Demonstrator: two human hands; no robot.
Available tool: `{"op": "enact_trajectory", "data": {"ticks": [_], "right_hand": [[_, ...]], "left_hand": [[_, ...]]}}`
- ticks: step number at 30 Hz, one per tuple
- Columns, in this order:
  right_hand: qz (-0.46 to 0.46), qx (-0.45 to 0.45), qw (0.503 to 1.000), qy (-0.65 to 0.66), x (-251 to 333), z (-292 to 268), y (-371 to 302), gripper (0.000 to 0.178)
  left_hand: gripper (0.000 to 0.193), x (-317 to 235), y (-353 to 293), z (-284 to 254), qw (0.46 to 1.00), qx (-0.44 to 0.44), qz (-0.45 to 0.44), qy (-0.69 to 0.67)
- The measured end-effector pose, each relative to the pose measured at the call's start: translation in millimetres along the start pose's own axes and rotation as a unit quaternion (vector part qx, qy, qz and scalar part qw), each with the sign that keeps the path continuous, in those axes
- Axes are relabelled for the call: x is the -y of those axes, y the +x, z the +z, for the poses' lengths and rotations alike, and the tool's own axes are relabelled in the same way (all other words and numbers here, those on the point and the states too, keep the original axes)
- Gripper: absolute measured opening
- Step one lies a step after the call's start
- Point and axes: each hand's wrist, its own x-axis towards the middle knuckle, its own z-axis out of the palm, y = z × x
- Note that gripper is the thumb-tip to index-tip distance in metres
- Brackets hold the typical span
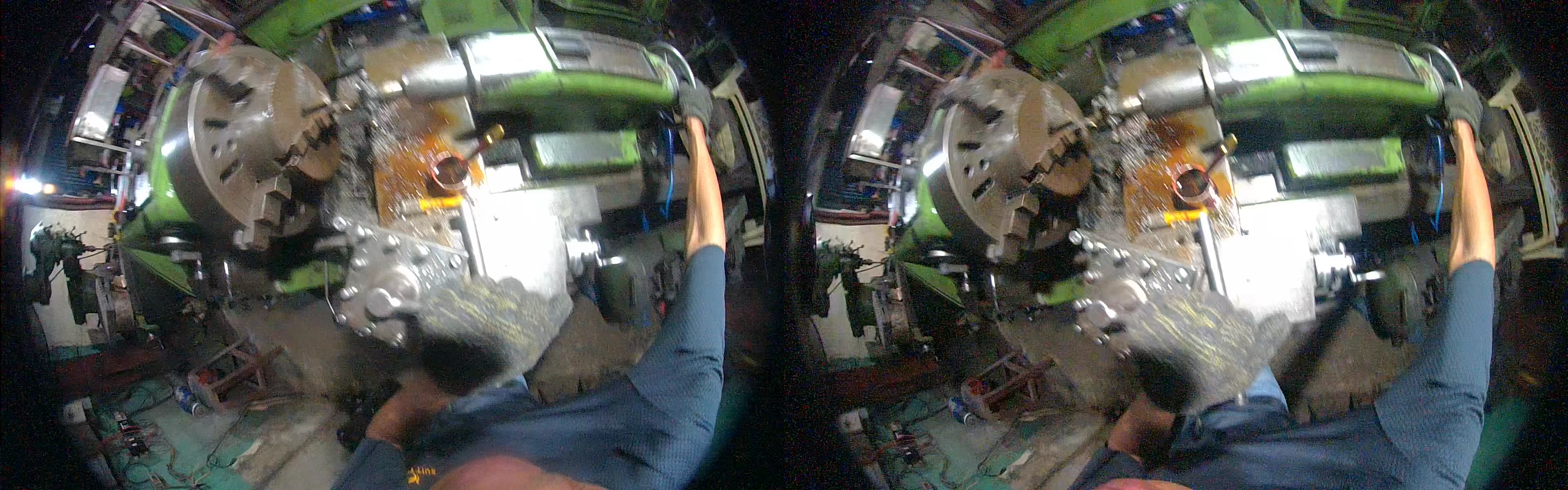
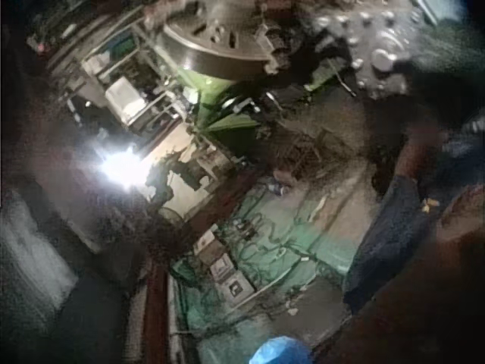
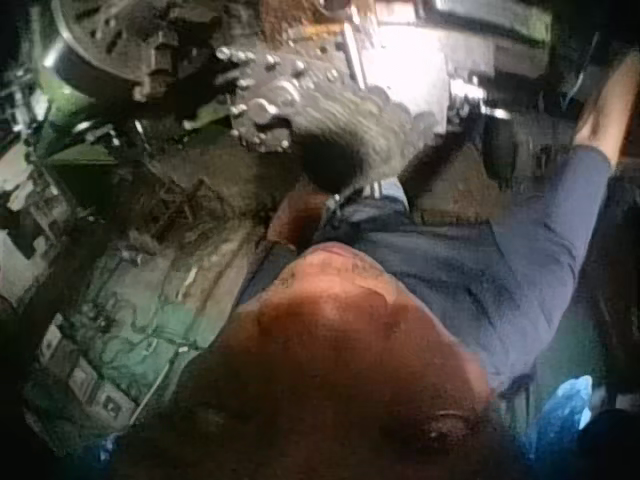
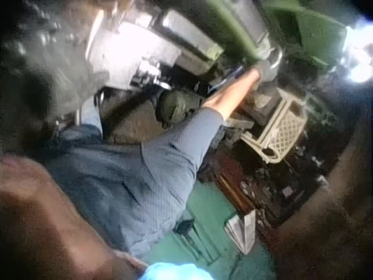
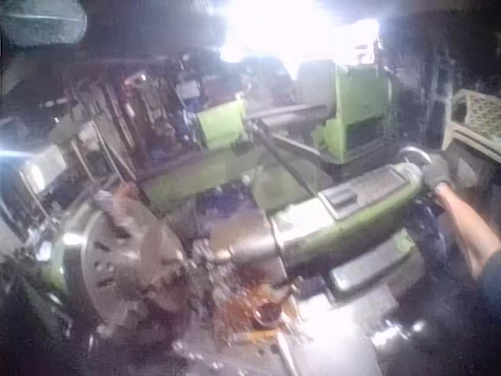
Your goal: The person operates a green metal lathe, adjusting the tool post and controls while a cylindrical metal workpiece rotates. They use a blue air hose to clear metal shavings from the work area and later wipe the machine's surface with a yellow cloth.
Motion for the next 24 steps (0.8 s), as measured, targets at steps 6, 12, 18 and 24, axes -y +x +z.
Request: {"op": "enact_trajectory", "data": {"ticks": [6,12,18,24], "right_hand": [[0.031,-0.031,0.999,0.017,-6,26,11,0.046],[0.022,-0.042,0.999,0.022,-4,32,15,0.051],[0.028,-0.039,0.997,0.065,3,37,12,0.053],[0.029,-0.014,0.998,0.047,-12,25,10,0.046]], "left_hand": [[0.016,4,-2,-7,1.000,0.001,0.005,0.011],[0.016,7,-3,-10,1.000,0.000,0.000,0.006],[0.017,6,-4,-9,1.000,0.002,-0.004,0.009],[0.016,2,2,-12,0.999,0.004,-0.025,-0.028]]}}
